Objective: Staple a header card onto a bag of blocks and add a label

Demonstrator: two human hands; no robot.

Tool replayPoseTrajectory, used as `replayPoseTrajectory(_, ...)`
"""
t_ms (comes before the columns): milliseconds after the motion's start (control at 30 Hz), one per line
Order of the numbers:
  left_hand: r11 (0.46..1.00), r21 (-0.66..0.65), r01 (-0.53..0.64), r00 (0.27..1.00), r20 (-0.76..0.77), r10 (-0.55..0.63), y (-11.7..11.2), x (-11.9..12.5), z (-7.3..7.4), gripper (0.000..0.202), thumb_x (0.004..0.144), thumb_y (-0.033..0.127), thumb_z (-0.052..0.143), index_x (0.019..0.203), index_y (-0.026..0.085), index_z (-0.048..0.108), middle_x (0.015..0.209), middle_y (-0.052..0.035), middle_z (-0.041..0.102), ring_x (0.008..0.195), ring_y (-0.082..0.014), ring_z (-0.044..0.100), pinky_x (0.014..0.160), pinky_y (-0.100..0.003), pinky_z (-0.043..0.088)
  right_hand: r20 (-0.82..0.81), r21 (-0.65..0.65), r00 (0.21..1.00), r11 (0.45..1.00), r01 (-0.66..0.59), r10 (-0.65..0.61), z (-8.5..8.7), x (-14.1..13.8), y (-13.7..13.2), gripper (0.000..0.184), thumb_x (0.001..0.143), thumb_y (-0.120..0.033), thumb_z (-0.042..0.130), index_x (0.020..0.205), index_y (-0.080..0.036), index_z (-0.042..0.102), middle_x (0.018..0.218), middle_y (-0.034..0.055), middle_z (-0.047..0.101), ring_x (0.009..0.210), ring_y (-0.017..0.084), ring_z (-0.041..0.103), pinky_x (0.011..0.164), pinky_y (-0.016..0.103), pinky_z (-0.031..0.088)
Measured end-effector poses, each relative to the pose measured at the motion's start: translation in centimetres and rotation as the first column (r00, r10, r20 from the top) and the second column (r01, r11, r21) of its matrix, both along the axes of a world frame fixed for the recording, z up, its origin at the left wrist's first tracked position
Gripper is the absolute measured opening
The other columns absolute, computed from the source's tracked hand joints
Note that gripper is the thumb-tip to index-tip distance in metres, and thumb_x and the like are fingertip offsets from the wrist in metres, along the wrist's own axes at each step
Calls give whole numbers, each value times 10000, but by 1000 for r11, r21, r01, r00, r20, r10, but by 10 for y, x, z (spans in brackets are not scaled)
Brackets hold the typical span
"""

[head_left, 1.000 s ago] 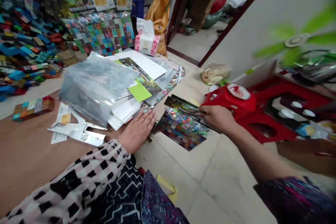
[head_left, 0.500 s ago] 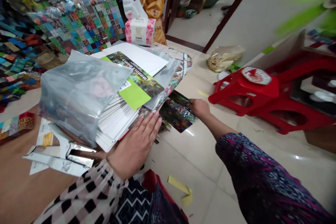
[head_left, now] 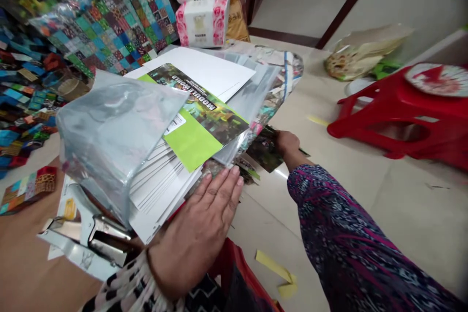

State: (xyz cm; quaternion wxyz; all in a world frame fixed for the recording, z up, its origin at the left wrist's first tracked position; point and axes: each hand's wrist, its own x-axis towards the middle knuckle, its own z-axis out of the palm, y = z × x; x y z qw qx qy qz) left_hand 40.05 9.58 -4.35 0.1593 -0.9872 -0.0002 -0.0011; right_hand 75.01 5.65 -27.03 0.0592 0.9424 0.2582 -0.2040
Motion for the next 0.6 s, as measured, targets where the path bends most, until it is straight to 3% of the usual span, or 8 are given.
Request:
replayPoseTrajectory(267, 999, 38, -23, 999, -34, 24, -3, 2, 3, 596, 931, 116, 268, 1516, 12, 305, 1601, -145, 334, 1464, -253, 346, 1179, -400, 367, -4, 5, 1000, 1000, -30, 30, -37, -4, 7, 370, 951, -384, 601, 1238, -151, 598, 1230, 102, 625, 1068, 217, 629, 916, 441, 536)
replayPoseTrajectory(433, 999, 27, -34, 998, -44, 35, -3, 2, 5, 586, 947, 142, 266, 1523, 45, 313, 1607, -116, 333, 1453, -228, 368, 1181, -368, 361, -30, 3, 998, 998, -60, 60, -52, -4, 9, 339, 1005, -188, 411, 1218, -87, 653, 1201, 209, 668, 1113, 271, 644, 904, 378, 499)
replayPoseTrajectory(600, 999, 26, -40, 997, -61, 42, -4, 3, 6, 580, 959, 208, 308, 1526, 85, 333, 1618, -94, 316, 1456, -220, 359, 1195, -365, 336, -57, -28, 997, 998, -60, 59, -64, -3, 7, 314, 968, -185, 477, 1171, -73, 689, 1177, 232, 681, 1117, 312, 649, 871, 364, 500)
